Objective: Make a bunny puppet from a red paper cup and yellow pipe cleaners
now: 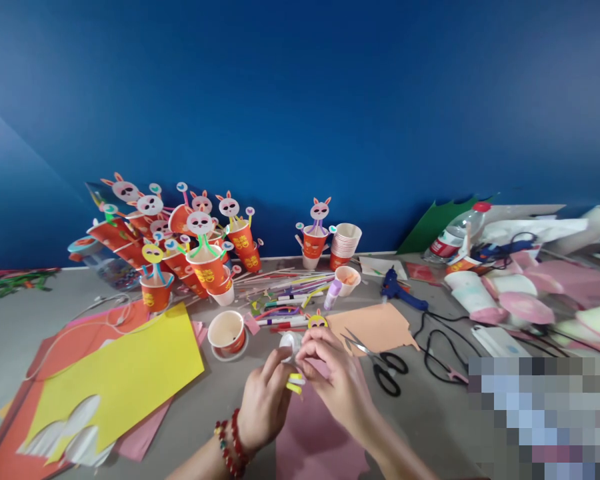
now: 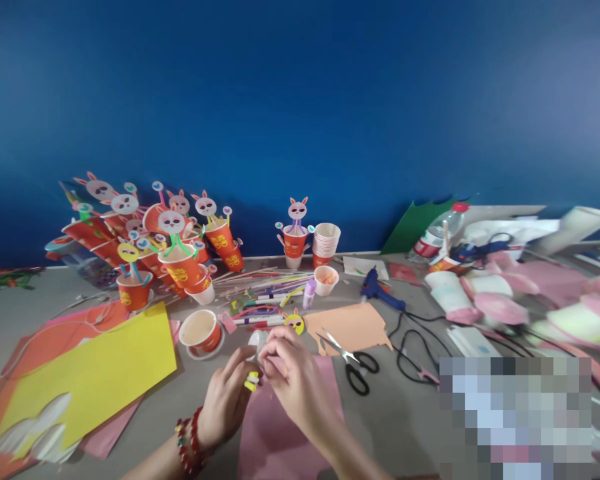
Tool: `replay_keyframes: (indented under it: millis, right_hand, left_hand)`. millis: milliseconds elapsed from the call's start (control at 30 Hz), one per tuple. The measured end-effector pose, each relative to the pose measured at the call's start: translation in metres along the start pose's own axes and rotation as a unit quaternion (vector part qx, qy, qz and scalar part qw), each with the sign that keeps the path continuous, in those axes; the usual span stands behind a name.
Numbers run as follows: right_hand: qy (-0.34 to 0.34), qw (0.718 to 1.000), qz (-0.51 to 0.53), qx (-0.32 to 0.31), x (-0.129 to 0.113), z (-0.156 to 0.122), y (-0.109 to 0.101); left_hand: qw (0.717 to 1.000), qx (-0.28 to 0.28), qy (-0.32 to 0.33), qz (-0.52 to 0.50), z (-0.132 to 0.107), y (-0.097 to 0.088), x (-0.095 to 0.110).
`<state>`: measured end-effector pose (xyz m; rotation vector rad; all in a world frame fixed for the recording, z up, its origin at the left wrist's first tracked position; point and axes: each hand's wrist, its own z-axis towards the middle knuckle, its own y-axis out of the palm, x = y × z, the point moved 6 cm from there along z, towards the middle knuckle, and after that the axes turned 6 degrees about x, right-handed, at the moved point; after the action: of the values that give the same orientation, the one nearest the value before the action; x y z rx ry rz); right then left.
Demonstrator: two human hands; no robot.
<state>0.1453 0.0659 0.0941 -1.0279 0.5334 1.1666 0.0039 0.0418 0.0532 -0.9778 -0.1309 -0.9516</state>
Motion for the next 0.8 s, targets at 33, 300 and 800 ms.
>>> replay_keyframes:
  millis: [33, 300, 800]
  right_hand:
    - [0.001, 1.0, 0.005, 0.006, 0.001, 0.0, 0.0]
    - [0.021, 1.0, -0.009, 0.004, 0.017, -0.005, -0.007]
    - [-0.037, 0.995, -0.052, -0.072, 0.01, 0.006, -0.007]
  left_hand:
    - [1.0, 0.001, -0.002, -0.008, 0.001, -0.001, 0.0]
    - [0.991, 0.005, -0.044, -0.125, 0.002, 0.0, -0.003]
    - [0.983, -0.02, -0.004, -0.183, 0.0, 0.0, -0.003]
